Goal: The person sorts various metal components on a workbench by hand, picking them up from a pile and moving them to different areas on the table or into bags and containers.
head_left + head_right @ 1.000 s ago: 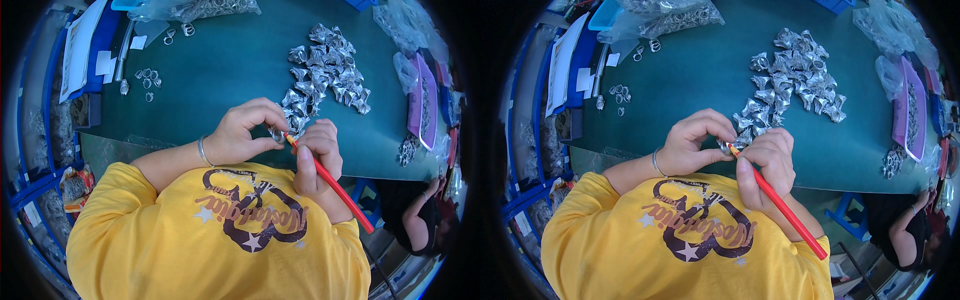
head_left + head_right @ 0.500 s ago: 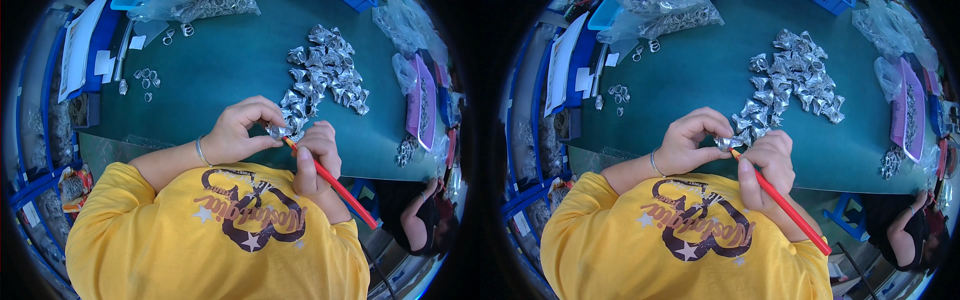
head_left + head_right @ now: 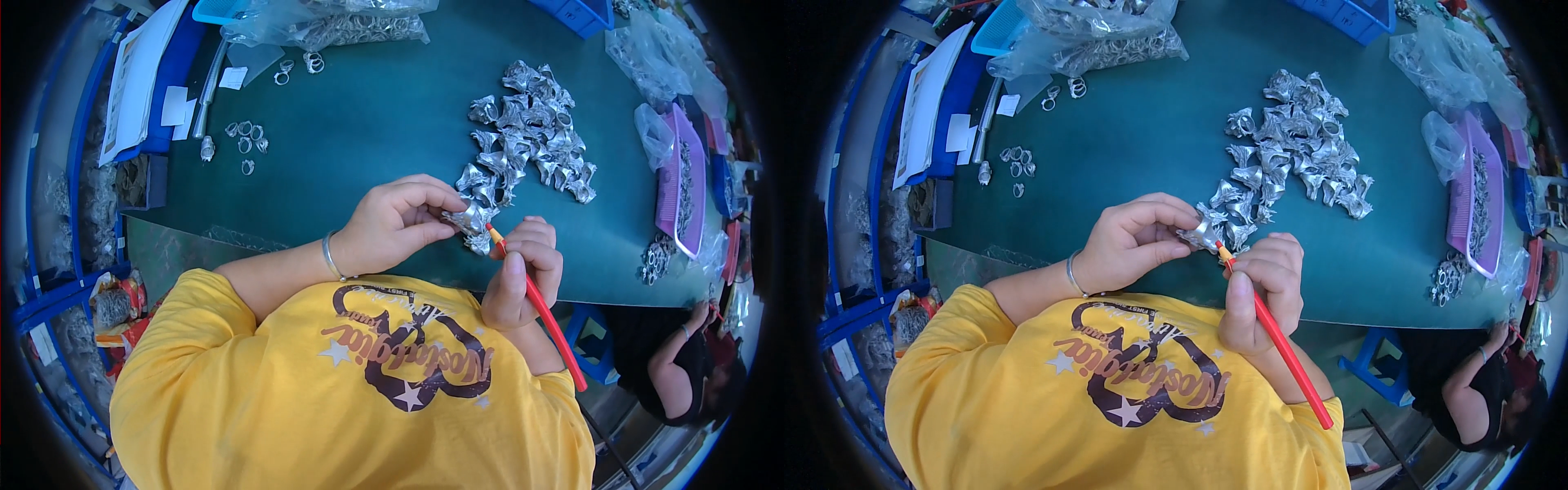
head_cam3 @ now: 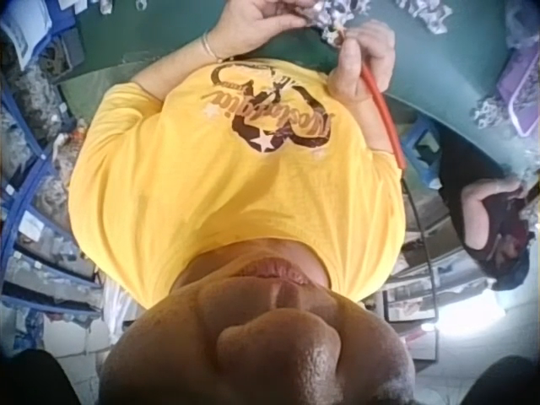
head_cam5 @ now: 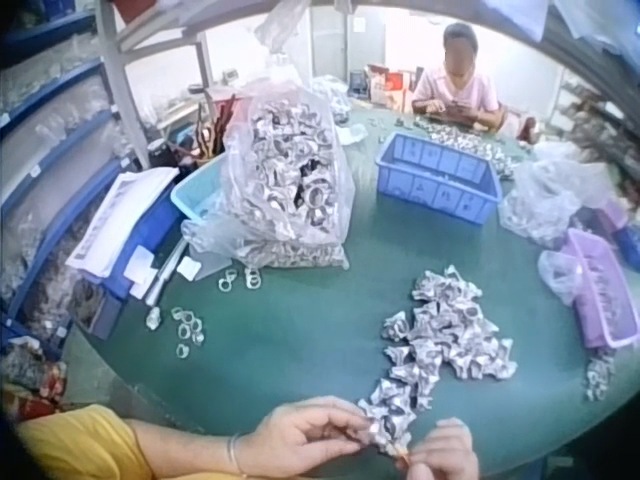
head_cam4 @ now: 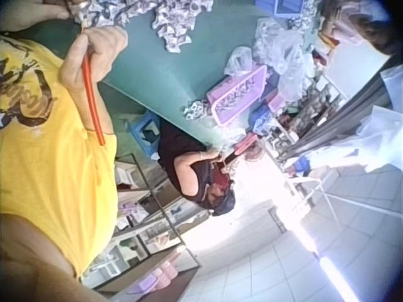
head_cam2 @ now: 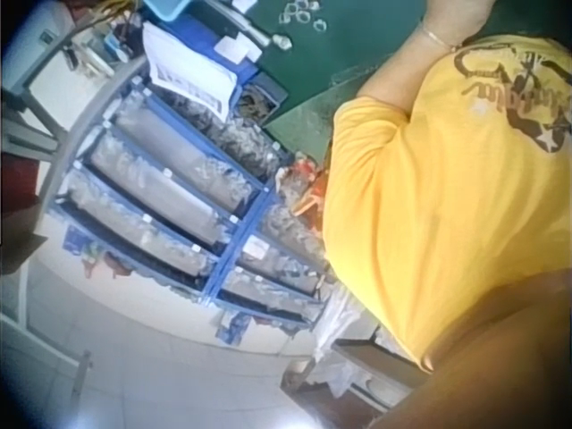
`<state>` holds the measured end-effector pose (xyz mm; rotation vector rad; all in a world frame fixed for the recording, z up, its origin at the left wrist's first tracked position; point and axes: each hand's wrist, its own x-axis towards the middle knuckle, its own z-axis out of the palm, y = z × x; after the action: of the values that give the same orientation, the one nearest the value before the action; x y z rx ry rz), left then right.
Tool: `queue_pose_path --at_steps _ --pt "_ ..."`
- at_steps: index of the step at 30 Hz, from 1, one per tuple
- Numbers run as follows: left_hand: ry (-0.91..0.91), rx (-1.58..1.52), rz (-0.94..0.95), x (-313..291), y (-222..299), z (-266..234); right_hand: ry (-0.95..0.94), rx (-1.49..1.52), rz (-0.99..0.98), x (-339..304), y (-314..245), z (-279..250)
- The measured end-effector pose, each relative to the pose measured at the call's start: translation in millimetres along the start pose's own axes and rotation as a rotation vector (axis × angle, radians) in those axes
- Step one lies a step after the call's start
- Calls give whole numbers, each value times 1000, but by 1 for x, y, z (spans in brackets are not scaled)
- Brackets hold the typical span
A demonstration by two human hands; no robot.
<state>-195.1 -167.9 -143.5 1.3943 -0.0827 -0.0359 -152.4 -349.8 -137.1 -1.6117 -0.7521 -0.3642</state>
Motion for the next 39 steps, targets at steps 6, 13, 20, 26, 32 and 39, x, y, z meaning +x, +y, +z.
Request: queue_pose_path --at_steps 6,13,20,26,32,39 --pt "59 -168 -272 0 9 0 21 -6 -18 -2 1 -1" --pt "107 -261 -415 -1 11 -3 18 10 -42 -4 1 -3" --pt "172 -117 273 29 22 -25 39 11 -51 -6 -1 -4" --pt "596 1170 1254 123 126 -114 30 16 -52 -9 -4 -6" --pt "695 1796 797 194 158 -178 19 11 -63 -8 -7 -9" --pt "594 1623 1228 184 151 -101 28 -18 -8 -12 -8 -12"
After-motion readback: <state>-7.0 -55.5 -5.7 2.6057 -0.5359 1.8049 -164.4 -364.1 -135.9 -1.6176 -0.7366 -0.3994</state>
